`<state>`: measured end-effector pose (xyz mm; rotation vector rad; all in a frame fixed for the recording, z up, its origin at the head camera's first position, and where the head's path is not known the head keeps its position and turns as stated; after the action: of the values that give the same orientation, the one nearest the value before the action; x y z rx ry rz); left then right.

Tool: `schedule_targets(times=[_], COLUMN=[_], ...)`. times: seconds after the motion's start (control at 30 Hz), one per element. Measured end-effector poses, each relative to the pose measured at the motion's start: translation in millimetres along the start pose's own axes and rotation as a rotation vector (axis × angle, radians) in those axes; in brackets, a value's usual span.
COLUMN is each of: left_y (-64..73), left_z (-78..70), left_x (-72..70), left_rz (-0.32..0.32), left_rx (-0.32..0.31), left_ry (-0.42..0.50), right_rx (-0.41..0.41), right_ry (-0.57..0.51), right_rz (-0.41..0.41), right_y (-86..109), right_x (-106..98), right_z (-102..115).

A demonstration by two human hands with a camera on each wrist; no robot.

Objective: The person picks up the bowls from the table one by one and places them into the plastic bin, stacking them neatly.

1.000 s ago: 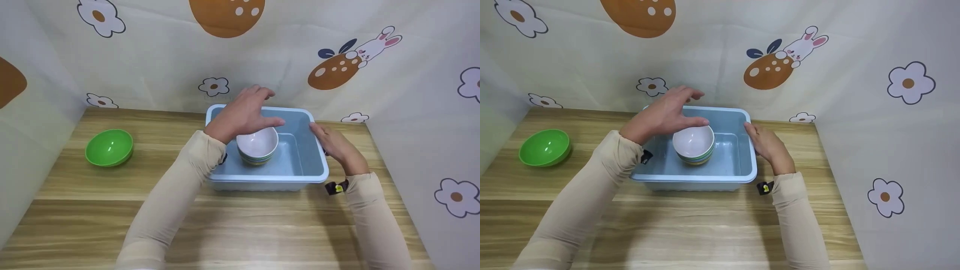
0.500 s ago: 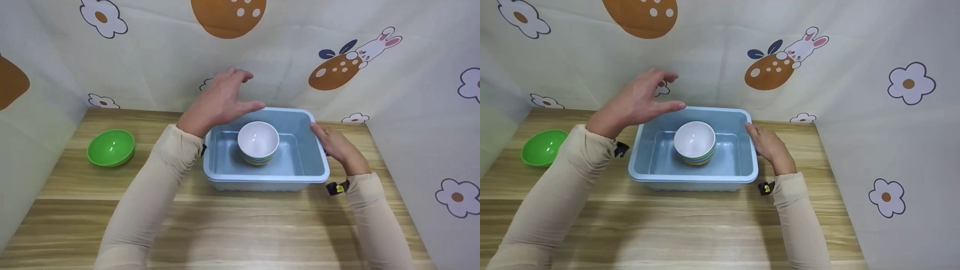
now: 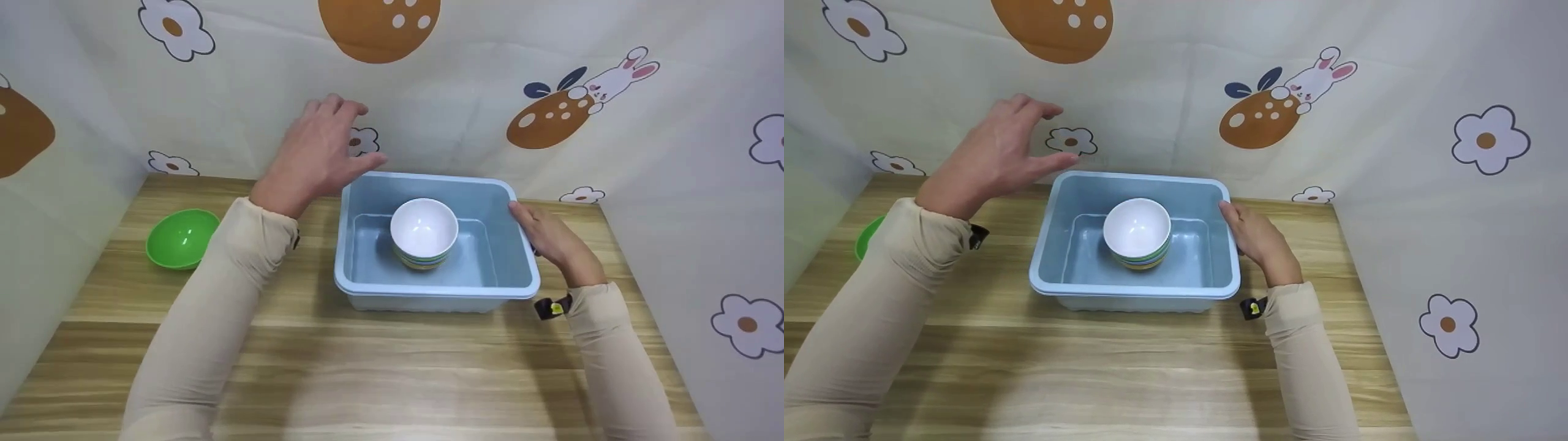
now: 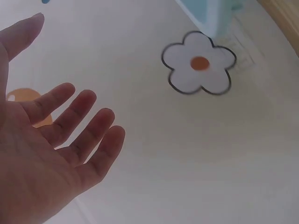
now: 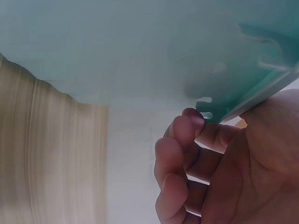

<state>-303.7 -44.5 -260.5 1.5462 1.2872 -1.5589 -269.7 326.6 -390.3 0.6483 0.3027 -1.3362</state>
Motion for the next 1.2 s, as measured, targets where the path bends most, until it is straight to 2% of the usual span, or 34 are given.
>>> schedule_targets(times=[0.4,0.8,0.97,1.2], left_y=[17.4,33.3,41.2,51.2], left_z=[41.5,76.7,93.6,116.1], left_x=[-5.1,-12.2,-10.7,-3.3], left_rz=[0.009,-0.016,-0.020,0.012], left_rx=[-0.098,-0.153,-0.186,-0.263], left_ry=[-0.017,-0.050,-0.037,-0.047], right_rx=[0.005,0.003,0.005,0.004], right_ry=[-0.010,-0.037,-0.032,-0.040], right_rz=[0.019,0.022,0.012,0.016], right_y=[-0.2,0.1,0.3,-0.3], right_x=[0,0,0,2], right_z=[-1,-3,-3,-4])
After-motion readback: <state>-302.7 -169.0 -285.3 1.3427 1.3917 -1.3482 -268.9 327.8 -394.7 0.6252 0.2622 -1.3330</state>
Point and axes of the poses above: each hand's wrist, its own y-axis away from the middle knuckle, its own x-axis out of the palm, z = x × y, the point moved 5 cm from there along -y, towards the middle knuckle, and after that the axes turned 13 degrees about -y, right-handed, at the moved point
